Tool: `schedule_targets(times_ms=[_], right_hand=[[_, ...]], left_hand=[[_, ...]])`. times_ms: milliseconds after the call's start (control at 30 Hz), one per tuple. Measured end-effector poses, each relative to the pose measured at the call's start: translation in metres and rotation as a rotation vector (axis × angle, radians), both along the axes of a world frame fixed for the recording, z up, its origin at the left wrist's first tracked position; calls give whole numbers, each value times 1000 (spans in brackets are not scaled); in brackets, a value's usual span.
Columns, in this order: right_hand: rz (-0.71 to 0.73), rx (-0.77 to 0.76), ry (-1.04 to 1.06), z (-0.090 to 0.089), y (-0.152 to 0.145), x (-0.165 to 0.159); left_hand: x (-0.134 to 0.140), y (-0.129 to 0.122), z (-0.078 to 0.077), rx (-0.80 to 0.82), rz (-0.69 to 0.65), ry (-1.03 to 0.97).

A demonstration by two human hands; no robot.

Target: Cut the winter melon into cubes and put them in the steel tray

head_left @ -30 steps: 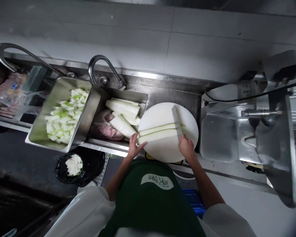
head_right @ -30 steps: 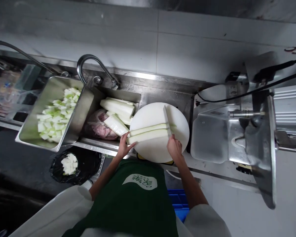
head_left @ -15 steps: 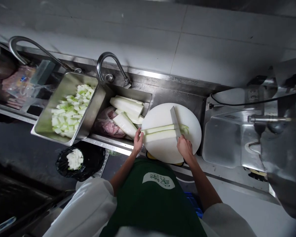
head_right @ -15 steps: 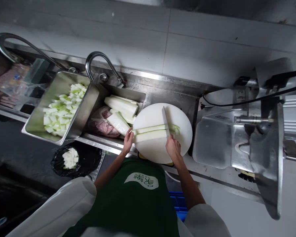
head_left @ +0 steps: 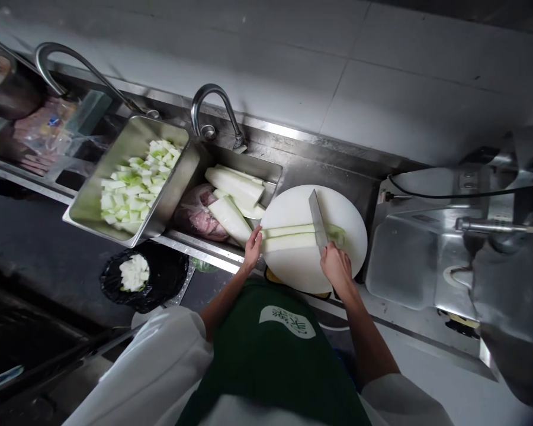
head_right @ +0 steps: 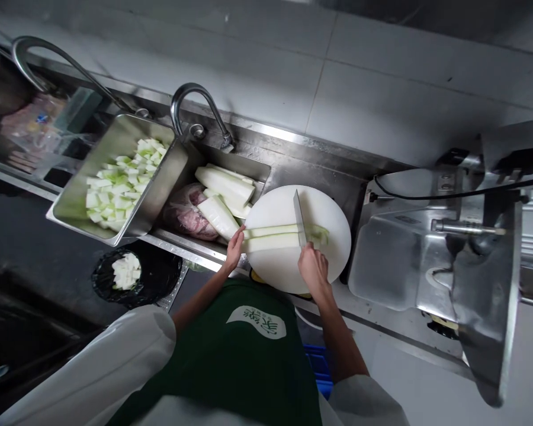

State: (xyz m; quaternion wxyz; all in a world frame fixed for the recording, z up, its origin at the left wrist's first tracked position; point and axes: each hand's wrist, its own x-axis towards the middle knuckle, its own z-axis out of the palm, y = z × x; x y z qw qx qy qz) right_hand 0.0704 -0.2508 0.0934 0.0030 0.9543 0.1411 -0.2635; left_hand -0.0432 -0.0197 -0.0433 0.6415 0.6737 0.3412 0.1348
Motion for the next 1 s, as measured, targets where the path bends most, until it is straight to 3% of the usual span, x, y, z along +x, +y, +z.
schedule_targets(times_ms=[267, 467, 633, 867, 1000], right_hand=[[4, -12, 47, -10, 16, -12], [32, -11, -38, 4, 18, -20], [20, 1, 40, -11, 35, -28], [46, 9, -65, -3, 32, -36], [29, 4, 17, -13, 46, -40]], left_hand=[[1, 0, 1, -35, 8, -1], [1, 0, 1, -40, 20, -11], [2, 1, 0, -66, 25, -7], [2, 2, -4, -102, 32, -28], [2, 3, -4, -112, 20, 0]])
